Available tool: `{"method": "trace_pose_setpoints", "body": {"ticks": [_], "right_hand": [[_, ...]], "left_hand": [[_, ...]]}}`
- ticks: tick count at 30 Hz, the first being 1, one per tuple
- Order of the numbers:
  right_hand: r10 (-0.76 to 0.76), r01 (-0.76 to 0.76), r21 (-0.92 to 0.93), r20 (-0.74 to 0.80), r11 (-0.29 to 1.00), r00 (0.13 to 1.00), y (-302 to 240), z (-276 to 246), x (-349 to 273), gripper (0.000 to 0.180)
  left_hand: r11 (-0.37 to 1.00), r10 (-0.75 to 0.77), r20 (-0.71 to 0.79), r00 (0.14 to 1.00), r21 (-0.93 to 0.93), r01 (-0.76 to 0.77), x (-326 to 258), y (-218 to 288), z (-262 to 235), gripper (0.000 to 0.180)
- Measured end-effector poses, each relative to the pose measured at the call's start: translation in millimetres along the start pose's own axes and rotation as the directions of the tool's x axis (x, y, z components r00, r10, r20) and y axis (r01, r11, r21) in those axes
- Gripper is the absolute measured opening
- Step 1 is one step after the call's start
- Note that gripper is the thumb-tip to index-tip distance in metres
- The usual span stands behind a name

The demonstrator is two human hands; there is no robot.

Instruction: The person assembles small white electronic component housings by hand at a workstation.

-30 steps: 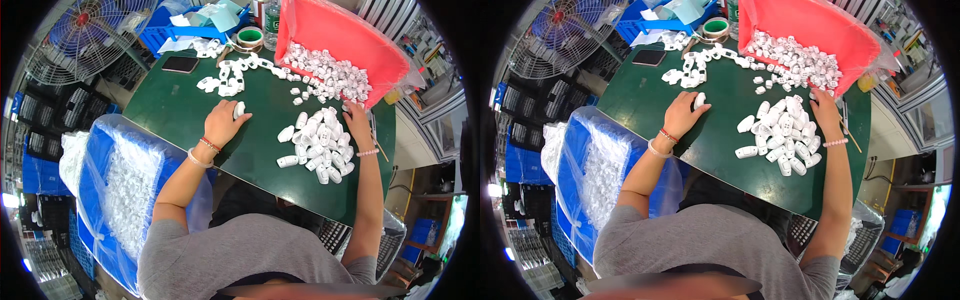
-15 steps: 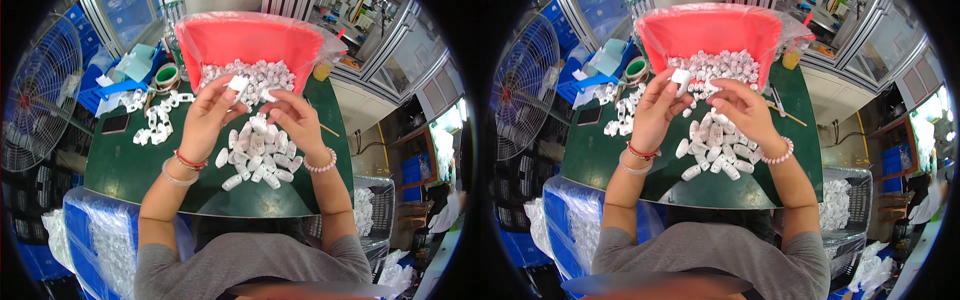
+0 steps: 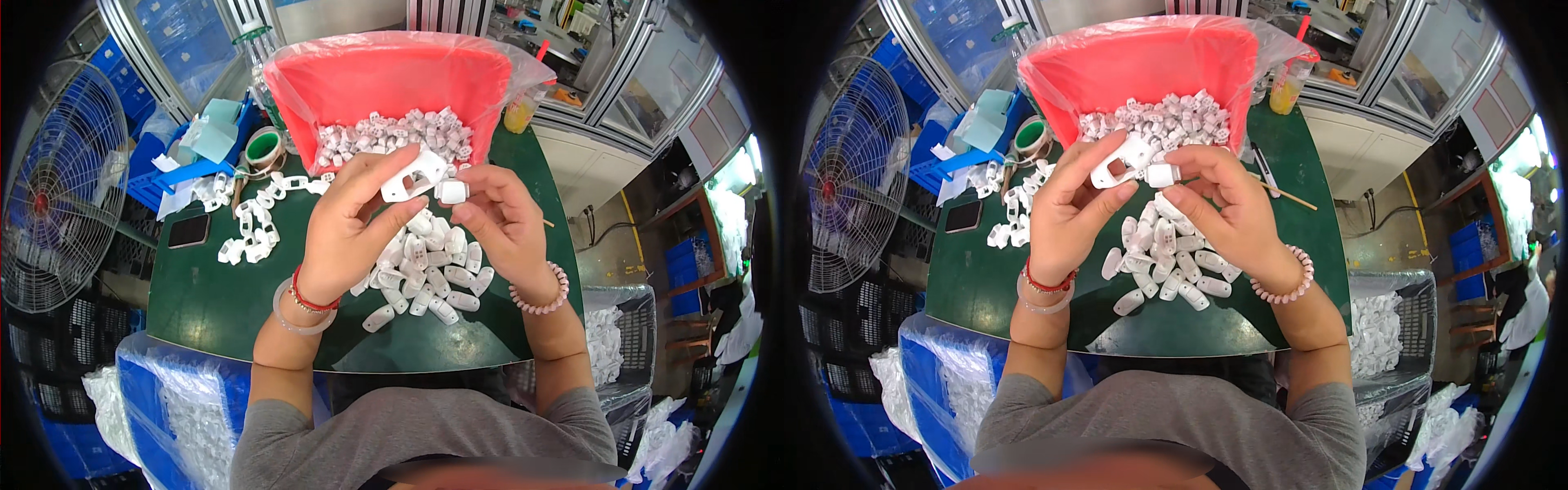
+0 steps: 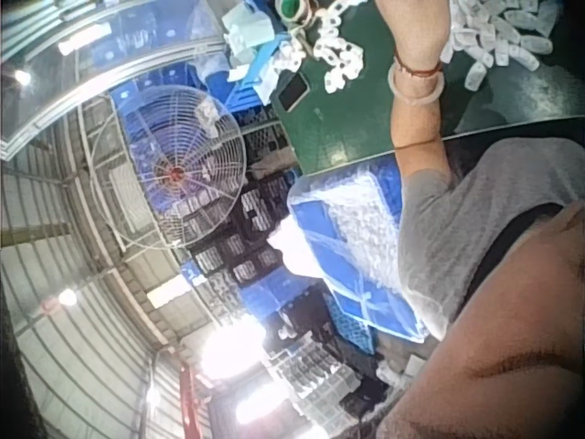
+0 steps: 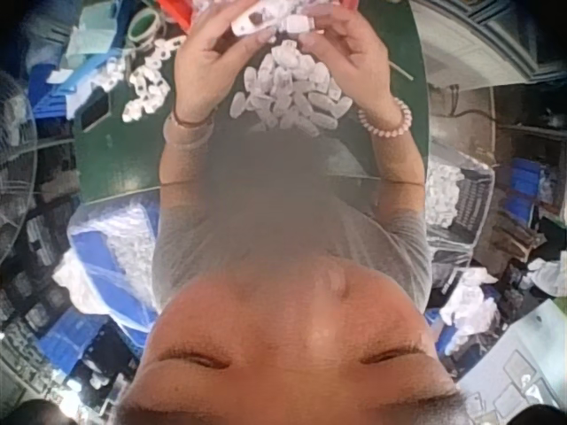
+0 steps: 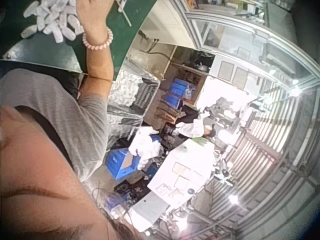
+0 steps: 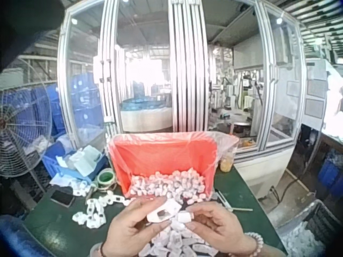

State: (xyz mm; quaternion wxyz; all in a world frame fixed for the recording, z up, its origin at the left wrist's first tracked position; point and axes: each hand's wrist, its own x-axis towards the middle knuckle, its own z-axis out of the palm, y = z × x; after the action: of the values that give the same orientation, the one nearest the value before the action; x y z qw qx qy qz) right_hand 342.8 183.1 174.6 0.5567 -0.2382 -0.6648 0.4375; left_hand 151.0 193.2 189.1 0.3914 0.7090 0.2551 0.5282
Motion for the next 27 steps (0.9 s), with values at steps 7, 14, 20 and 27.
{"method": "trace_pose_setpoints", "body": {"ticks": [7, 14, 20, 27], "right_hand": [[-0.045, 0.044, -0.108, -0.003, 0.993, 0.999, -4, 1, 3, 0.03], [-0.049, 0.05, -0.07, 0.008, 0.996, 0.999, -5, 1, 1, 0.03], [-0.064, 0.06, -0.052, -0.089, 0.997, 0.994, -2, -4, 2, 0.027], [0.017, -0.02, -0.053, -0.057, 0.998, 0.998, -8, 2, 2, 0.028]], "left_hand": [[0.983, -0.041, -0.036, 0.999, -0.179, 0.034, 1, -1, 0, 0.04], [0.991, -0.014, -0.04, 0.999, -0.133, 0.009, -1, 2, 0, 0.037], [0.987, 0.128, -0.019, 0.992, -0.093, -0.129, 0, -4, 3, 0.037], [0.992, -0.024, 0.074, 0.997, -0.12, 0.032, -2, 0, 7, 0.039]]}}
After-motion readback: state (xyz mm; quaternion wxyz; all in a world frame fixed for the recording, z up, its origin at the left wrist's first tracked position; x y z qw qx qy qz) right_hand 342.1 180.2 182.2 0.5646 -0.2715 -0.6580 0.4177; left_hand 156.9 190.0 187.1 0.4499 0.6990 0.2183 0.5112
